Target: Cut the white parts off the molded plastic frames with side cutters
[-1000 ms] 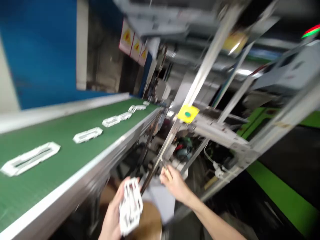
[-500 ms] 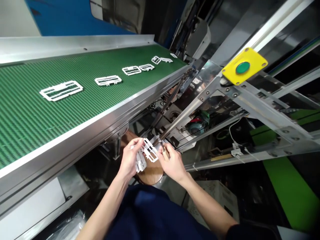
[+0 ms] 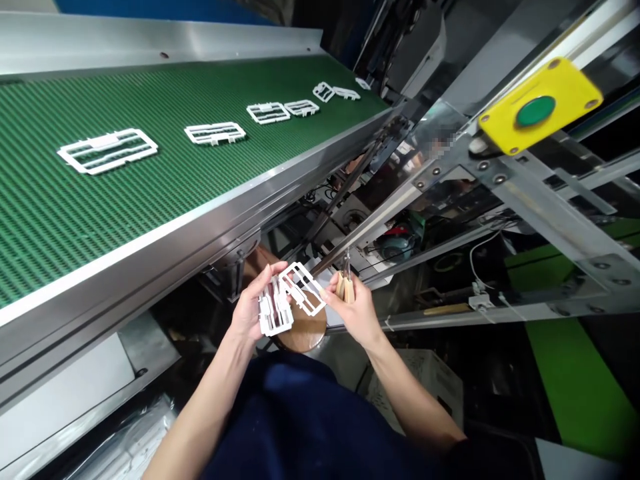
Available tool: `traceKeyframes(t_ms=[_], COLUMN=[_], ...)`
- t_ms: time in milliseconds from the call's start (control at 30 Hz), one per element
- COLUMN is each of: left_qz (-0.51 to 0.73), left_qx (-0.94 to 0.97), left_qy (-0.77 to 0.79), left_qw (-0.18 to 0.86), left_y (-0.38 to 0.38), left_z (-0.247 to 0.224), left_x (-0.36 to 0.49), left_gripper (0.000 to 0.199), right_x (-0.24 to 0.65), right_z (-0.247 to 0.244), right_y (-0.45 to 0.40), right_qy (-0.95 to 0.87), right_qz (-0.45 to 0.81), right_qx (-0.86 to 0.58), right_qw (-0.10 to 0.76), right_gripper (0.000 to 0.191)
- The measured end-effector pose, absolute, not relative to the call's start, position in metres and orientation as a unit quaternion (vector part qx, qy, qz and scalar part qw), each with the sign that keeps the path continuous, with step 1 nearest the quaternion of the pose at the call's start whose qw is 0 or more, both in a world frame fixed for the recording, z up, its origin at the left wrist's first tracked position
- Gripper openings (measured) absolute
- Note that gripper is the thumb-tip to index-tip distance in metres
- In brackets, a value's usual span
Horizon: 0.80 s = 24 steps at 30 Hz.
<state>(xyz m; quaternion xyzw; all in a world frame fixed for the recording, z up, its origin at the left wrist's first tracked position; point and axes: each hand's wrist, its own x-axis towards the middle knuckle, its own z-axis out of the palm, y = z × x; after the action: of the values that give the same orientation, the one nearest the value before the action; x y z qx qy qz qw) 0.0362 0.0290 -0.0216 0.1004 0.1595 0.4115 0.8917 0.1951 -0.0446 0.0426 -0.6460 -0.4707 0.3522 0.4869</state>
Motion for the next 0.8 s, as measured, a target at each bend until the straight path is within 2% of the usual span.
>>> traceKeyframes(t_ms=[167,633,733,800], left_qz=[0.423,0.421,0.419,0.432], left_qx=[0.063,0.082,0.072,0.087], left_qy=[0.149,0.193,0.203,0.234], left_qw=[0.892,0.883,0.882,0.866], left_y=[0.0291,0.0252,0.0254,0.0252], left_z=[-0.0276,-0.0269,-0.0282,-0.0295], left_x=[0.0349,0.036,0.0378,0.0422], left_gripper=[0.032,0.027,0.026,0.026], right_x=[0.1957,0.1934,0.1906,0.1874], right_z=[0.0422,0.0395,0.0422,0.0424], right_y=[-0.0469,-0.049,-0.0514,-0.0528], right_qy=[-0.473,-0.47,-0.503,-0.559], right_qz=[0.35,0.334,0.284,0.202], right_qx=[-0.634,-0.65,-0.663,-0.675], right_qw=[0.502,0.495,0.477,0.437], right_gripper=[0.022,0.024,0.02,0.016])
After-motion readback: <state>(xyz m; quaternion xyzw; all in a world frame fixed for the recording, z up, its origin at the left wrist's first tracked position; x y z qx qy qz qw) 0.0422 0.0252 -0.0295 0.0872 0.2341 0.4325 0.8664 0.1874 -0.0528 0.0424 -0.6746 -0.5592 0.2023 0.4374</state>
